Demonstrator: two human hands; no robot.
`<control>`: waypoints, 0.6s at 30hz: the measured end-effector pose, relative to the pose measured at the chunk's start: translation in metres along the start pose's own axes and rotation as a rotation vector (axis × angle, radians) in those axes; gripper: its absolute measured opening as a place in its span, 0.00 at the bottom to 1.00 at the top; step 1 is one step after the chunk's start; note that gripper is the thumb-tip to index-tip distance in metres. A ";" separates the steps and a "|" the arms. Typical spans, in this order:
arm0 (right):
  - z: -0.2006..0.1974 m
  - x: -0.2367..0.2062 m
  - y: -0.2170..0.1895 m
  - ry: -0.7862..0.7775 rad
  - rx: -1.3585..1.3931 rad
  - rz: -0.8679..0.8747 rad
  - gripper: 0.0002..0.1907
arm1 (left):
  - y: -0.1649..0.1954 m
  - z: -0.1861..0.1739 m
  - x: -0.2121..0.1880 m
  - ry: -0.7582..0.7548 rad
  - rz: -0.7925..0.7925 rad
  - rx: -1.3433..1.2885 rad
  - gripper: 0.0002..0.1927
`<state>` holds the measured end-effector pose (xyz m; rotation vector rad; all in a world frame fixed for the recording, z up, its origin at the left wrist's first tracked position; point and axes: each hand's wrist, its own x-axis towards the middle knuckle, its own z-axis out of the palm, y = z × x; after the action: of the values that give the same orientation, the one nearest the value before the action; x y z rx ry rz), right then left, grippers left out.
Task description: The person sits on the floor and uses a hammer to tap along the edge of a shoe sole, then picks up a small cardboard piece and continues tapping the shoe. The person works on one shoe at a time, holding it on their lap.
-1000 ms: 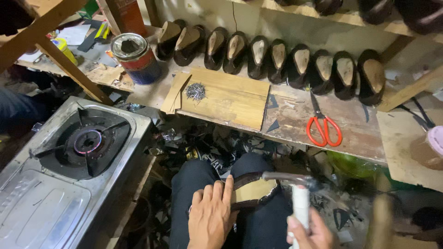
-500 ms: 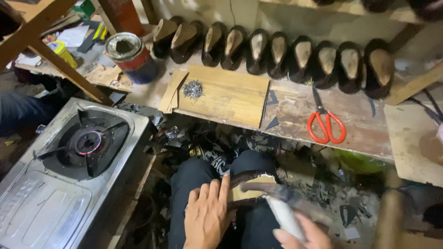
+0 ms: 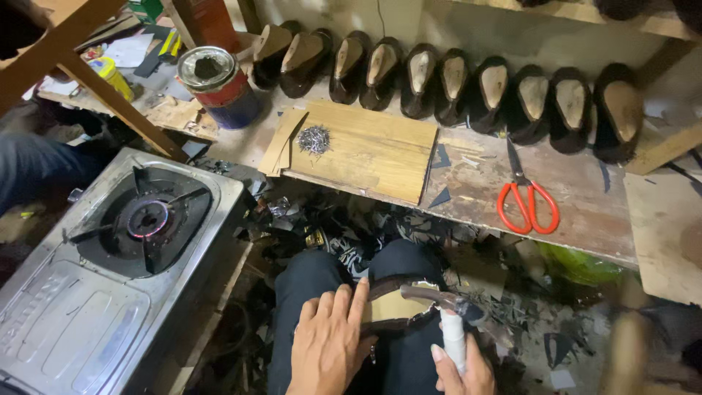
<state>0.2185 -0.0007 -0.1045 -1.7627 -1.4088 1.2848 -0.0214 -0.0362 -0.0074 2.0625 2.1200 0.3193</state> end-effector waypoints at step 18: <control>0.017 0.045 0.039 0.076 0.025 -0.036 0.29 | -0.092 -0.051 0.056 0.367 -0.173 -0.282 0.22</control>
<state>0.2197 0.0274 -0.1596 -1.7430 -1.3703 1.1994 -0.1257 0.0153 0.0188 1.7529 2.2677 0.9744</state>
